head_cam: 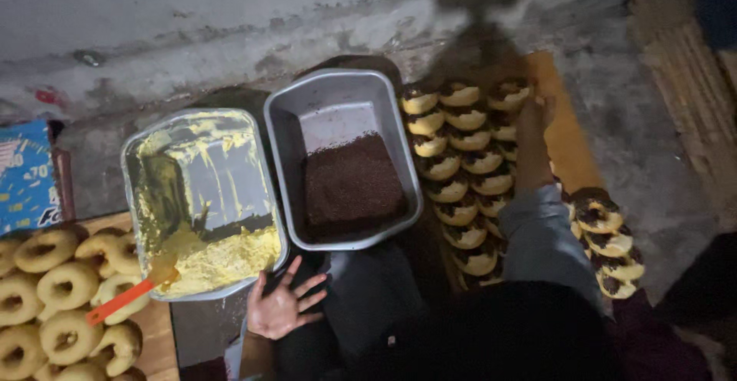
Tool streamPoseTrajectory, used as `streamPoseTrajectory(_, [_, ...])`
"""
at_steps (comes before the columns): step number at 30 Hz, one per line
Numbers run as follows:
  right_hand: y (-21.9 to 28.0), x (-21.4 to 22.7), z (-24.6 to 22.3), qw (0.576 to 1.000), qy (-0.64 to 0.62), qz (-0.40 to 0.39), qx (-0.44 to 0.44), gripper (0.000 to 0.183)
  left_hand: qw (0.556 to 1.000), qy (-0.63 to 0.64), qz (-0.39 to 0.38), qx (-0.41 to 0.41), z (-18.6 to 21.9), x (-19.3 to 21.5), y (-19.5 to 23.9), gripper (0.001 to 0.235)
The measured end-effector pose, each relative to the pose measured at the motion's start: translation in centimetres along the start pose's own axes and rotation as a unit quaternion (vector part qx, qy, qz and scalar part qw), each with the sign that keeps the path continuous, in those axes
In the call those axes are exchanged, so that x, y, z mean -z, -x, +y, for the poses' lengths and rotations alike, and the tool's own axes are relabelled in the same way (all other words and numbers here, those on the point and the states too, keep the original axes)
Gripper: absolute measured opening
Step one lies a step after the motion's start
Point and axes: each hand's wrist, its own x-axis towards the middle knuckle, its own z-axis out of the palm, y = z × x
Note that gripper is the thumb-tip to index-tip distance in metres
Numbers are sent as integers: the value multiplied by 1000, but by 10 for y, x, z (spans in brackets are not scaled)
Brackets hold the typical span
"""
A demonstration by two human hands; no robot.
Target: The person repeatedly picks up plain donuts, dips them into a yellow paste, then into a dark granular topping, and places them on a wooden board. The process is repeated for multiple donuts.
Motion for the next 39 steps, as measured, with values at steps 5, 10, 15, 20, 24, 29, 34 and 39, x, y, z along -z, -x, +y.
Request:
streamPoseTrajectory(5, [-17,-16,14,881,433,135,131,35,1000,-4,22,-10,0,1,0,77])
streamPoseTrajectory(10, [-1,-8,13,823,485,136,261,33,999,-17,22,-16,0,2,0,75])
streamPoseTrajectory(15, [113,-11,42,899,335,-31,280,33,1000,-12,17,-10,-1,0,-3,75])
streamPoseTrajectory(20, [401,-41,142,916,312,-249,31,33,999,-36,11,5,0,0,-4,76])
streamPoseTrajectory(24, [578,-63,184,750,417,-440,266,38,998,-24,-36,35,-1,-3,-6,70])
streamPoseTrajectory(29, [611,-81,183,691,447,-416,387,27,999,-22,37,-12,-13,-1,0,66])
streamPoseTrajectory(34, [614,-91,171,668,430,-398,459,20,981,-84,62,-166,-46,26,5,48])
streamPoseTrajectory(39, [624,-97,162,646,449,-402,468,15,841,-200,201,-460,-90,63,22,28])
